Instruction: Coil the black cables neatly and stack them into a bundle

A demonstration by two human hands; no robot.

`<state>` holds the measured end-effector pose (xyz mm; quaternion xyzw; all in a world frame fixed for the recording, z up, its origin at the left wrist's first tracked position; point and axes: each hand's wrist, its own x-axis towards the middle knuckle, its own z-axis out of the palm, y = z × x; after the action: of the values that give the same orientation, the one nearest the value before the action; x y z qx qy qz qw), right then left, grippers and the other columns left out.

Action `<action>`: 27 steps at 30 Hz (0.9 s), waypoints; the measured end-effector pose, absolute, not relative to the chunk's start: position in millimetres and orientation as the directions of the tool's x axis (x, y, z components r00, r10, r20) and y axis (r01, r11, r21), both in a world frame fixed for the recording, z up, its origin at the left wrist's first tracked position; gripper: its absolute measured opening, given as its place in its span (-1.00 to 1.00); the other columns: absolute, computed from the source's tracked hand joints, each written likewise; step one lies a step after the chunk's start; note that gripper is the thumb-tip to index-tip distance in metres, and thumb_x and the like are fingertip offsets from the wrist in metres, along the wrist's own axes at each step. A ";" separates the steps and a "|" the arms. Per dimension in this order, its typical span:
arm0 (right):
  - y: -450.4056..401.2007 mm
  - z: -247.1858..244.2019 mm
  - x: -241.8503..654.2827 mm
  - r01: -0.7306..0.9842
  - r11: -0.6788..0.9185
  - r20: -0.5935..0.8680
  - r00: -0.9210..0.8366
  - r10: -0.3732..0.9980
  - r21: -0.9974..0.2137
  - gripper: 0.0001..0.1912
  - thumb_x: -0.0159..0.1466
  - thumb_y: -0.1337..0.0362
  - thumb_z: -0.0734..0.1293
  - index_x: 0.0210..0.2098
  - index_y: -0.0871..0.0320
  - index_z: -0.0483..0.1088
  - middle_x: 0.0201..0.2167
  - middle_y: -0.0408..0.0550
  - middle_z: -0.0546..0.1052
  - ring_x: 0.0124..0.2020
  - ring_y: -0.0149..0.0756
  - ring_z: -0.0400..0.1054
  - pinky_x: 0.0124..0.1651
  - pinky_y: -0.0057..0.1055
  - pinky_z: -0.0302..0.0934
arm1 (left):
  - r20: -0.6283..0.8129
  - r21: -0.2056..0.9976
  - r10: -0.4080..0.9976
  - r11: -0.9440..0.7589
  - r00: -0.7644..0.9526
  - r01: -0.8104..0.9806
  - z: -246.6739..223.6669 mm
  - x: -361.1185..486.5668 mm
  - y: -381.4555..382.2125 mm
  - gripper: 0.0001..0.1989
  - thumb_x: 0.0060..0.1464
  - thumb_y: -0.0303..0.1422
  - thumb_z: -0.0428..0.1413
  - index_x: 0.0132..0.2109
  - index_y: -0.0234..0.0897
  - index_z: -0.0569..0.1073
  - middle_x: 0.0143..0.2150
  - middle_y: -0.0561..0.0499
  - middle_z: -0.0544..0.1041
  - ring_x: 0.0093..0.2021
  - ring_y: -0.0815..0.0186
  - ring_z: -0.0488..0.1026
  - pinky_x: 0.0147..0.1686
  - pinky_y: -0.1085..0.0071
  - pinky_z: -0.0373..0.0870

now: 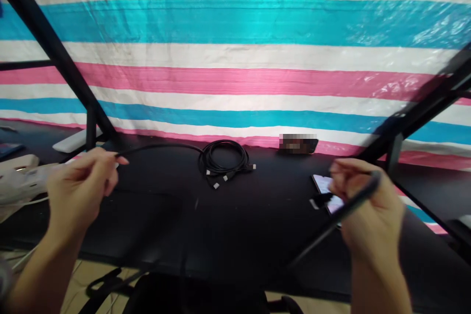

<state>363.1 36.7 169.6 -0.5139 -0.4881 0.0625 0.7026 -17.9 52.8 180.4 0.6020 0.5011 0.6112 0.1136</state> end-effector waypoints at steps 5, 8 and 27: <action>33.2 181.4 285.8 0.536 0.602 0.681 -0.067 0.729 -0.591 -0.64 0.31 0.11 0.21 0.08 -0.04 0.36 -0.13 -0.02 0.40 -0.31 -0.30 0.21 -0.26 -0.31 0.15 | 0.530 0.763 0.840 -0.532 0.116 0.367 193.1 36.4 33.8 -0.82 0.13 -0.35 0.09 -0.42 -0.19 0.52 -0.56 0.13 0.38 -0.56 0.44 0.33 -0.55 0.49 0.23; 35.3 184.2 254.6 0.555 0.636 0.620 -0.252 0.743 -0.536 -0.45 0.27 0.11 0.27 0.23 -0.03 0.17 -0.02 0.00 0.40 -0.18 -0.21 0.24 -0.16 -0.26 0.17 | 0.420 0.849 0.886 -0.460 0.196 0.260 198.9 54.2 30.0 -0.79 0.15 -0.33 0.06 -0.42 -0.24 0.49 -0.52 0.11 0.40 -0.59 0.47 0.31 -0.59 0.53 0.22; 31.1 168.9 273.4 0.056 0.222 0.187 -0.369 0.910 -0.973 -0.42 0.09 -0.25 0.31 -0.24 0.15 0.41 -0.53 -0.17 0.21 -0.55 -0.42 0.01 -0.52 -0.45 -0.04 | 0.160 0.984 0.941 -0.177 0.300 0.029 159.7 38.9 54.3 -0.74 0.17 -0.13 0.05 -0.28 -0.23 0.44 -0.41 0.08 0.46 -0.37 0.38 0.41 -0.33 0.46 0.29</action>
<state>273.4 31.1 168.9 -0.3679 -0.6565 0.5036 0.4243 38.9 54.3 159.7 0.6239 0.3886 0.4463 0.5105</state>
